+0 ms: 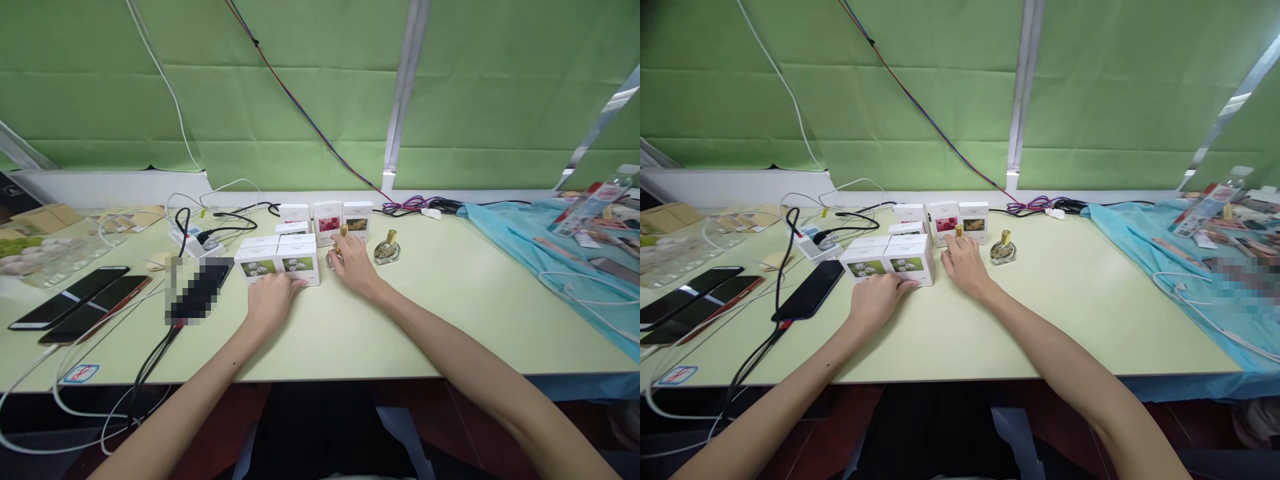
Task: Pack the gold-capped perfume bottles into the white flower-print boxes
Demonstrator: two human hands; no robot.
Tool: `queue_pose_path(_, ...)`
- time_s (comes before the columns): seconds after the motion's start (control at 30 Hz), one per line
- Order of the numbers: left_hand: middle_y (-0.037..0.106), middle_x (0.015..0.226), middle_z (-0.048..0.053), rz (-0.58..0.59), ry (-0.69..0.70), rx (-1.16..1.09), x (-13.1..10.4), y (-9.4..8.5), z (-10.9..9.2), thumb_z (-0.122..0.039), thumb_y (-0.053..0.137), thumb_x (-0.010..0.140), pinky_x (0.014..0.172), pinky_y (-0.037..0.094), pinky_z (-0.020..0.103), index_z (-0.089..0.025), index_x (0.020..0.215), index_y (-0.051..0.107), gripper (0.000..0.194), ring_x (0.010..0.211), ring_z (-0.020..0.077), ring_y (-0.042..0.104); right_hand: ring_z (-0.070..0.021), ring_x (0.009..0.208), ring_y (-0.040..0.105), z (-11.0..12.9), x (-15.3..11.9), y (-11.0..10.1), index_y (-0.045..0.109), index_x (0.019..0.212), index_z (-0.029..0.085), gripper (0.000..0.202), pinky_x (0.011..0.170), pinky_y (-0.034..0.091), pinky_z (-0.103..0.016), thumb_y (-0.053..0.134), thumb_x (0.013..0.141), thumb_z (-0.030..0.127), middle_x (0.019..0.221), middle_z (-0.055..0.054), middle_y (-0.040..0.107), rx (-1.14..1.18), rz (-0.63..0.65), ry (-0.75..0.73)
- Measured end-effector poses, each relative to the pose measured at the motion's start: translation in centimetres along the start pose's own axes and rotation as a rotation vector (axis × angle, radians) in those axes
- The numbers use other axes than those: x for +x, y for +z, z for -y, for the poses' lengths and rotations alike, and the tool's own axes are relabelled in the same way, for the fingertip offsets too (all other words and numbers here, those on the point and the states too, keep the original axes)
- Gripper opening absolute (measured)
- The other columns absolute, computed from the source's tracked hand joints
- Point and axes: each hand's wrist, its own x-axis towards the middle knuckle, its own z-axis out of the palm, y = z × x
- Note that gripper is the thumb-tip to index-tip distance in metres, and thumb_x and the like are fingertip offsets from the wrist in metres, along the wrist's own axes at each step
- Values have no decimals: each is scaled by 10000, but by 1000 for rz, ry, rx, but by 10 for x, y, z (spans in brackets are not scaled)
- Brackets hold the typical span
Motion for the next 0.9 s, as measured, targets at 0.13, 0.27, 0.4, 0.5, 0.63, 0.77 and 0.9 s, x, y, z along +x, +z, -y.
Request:
queue_pose_path(0.13,763,969,204,3,11,1,2,1,1,-535,479,988,707,485,395,-126,947,779,510,928,373,717,-302,1053,543,-1,0,1,561,1311,135,355,942,384,-414,450,992,245,1084,-143,678,-1,0,1)
queue_pose_path(0.27,763,980,201,1,18,14,4,0,2,-519,482,993,702,483,393,-115,944,780,505,948,371,713,-298,1049,542,-1,-1,1,562,1313,125,360,947,382,-407,459,988,242,1072,-144,672,4,-10,-4)
queue_pose_path(0.4,760,977,215,-2,24,11,7,0,3,-514,490,994,702,486,393,-91,963,779,513,945,388,714,-296,1031,541,-1,-1,1,562,1306,124,359,941,386,-405,482,986,267,1058,-138,670,21,-10,-13)
queue_pose_path(0.5,760,986,220,-11,32,9,9,2,4,-508,492,996,703,489,393,-80,977,776,514,954,394,714,-303,1040,538,-2,-2,1,548,1319,138,387,949,385,-418,510,987,334,1069,-137,672,43,3,-18)
queue_pose_path(0.63,763,1011,212,-16,60,18,13,3,6,-507,497,995,721,491,397,-90,972,780,504,972,392,711,-306,1044,537,-2,-3,1,523,1354,138,437,965,383,-431,526,984,370,1074,-138,670,48,20,-16)
queue_pose_path(0.77,768,1023,199,-18,92,16,15,4,9,-491,480,1005,736,491,398,-109,953,783,490,973,379,710,-313,1084,537,-2,-3,1,507,1380,131,467,989,376,-435,529,989,384,1121,-149,670,51,22,-15)
queue_pose_path(0.9,768,1003,191,-33,124,2,17,7,13,-493,484,1002,752,490,400,-113,948,783,487,981,376,704,-325,1160,534,-1,-3,1,470,1431,144,552,1020,364,-446,541,987,465,1213,-166,659,58,27,-14)
